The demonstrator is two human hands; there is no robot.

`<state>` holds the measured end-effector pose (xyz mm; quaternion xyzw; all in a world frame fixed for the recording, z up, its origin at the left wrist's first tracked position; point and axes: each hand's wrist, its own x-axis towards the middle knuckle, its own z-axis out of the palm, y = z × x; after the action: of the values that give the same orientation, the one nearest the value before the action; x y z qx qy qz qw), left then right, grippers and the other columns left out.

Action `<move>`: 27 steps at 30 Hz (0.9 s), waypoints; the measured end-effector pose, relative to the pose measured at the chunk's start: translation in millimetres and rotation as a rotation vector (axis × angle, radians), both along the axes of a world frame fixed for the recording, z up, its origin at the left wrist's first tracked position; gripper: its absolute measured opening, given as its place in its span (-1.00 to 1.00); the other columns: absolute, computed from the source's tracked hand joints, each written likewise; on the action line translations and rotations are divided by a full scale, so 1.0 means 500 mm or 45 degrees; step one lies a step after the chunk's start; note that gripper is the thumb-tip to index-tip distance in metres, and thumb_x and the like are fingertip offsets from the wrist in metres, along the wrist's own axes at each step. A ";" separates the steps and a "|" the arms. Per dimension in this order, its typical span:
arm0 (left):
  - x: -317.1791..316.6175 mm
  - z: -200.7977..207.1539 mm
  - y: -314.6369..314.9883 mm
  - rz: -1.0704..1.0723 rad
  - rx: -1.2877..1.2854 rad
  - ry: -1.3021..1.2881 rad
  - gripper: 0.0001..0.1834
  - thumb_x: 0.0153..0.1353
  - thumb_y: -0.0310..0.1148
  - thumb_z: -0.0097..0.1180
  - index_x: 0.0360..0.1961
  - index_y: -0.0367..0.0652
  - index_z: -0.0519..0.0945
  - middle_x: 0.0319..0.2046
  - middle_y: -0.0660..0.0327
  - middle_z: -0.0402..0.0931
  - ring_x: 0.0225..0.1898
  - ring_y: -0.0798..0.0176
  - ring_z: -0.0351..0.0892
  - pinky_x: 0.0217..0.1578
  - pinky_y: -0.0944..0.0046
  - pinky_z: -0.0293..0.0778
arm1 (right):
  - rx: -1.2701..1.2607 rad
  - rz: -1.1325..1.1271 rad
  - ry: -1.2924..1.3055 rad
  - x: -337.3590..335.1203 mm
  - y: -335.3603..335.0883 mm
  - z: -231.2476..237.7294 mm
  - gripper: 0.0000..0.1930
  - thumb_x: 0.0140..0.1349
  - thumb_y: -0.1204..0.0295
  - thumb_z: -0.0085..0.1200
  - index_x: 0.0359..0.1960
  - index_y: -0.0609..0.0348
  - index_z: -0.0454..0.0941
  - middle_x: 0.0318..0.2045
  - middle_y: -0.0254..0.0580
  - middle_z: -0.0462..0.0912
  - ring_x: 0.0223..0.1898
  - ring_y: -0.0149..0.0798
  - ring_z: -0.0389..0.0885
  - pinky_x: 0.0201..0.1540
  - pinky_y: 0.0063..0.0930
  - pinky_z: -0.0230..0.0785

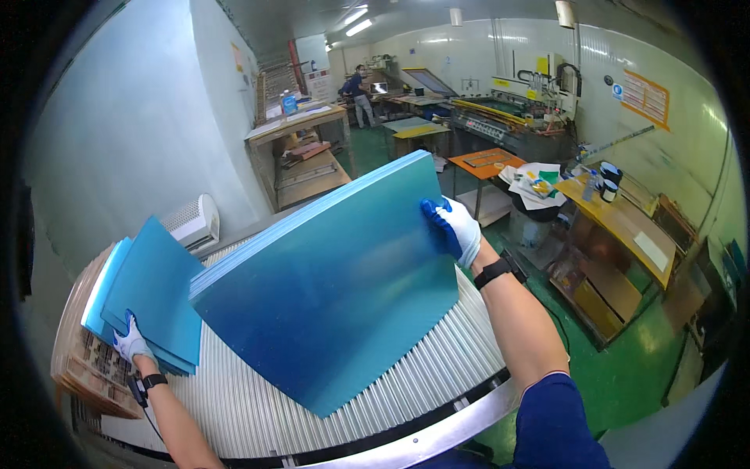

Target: Collecting stacked blue panels from a conveyor belt and transporting them to a different workstation.

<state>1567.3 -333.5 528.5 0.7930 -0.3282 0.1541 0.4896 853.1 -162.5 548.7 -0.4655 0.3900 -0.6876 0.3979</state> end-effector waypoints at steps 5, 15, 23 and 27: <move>0.022 -0.005 -0.005 -0.317 -0.479 0.458 -0.31 0.14 0.02 0.30 0.09 -0.36 0.50 -0.02 0.02 0.59 -0.11 0.08 0.60 -0.04 0.17 0.53 | 0.006 -0.073 0.191 0.000 -0.016 -0.013 -0.72 0.35 0.23 0.06 -0.09 0.16 0.54 -0.30 -0.46 0.53 -0.30 -0.54 0.43 -0.23 -0.60 0.34; -0.157 0.112 0.123 -0.474 -0.441 0.086 -0.64 0.18 -0.21 0.27 -0.20 -0.34 0.64 -0.45 0.11 0.63 -0.44 0.21 0.55 -0.31 0.23 0.46 | -0.098 0.186 -0.124 -0.051 -0.005 -0.053 -0.74 0.46 0.24 -0.13 -0.05 0.09 0.51 -0.20 -0.35 0.60 -0.17 -0.37 0.55 -0.01 -0.43 0.43; -0.296 0.121 0.317 -0.814 -0.635 0.416 -0.73 0.12 -0.27 0.37 -0.34 -0.26 0.64 -0.49 0.32 0.56 -0.45 0.42 0.46 -0.35 0.35 0.42 | -0.164 0.170 -0.184 -0.085 -0.032 -0.087 -0.65 0.47 0.21 -0.16 0.10 0.15 0.44 -0.04 -0.28 0.55 -0.04 -0.35 0.51 0.06 -0.43 0.37; -0.428 0.067 0.407 -1.385 -0.449 0.907 -0.68 0.22 -0.18 0.25 -0.23 -0.25 0.58 -0.47 0.34 0.53 -0.45 0.43 0.44 -0.39 0.36 0.39 | -0.145 0.306 -0.039 -0.120 0.009 -0.087 -0.58 0.50 0.17 -0.23 0.20 0.18 0.35 0.02 -0.28 0.50 0.02 -0.36 0.45 0.13 -0.44 0.29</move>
<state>1353.5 -130.1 562.1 0.4255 -0.4692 -0.3343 0.6979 793.2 -158.0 505.0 -0.5200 0.2856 -0.6632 0.4563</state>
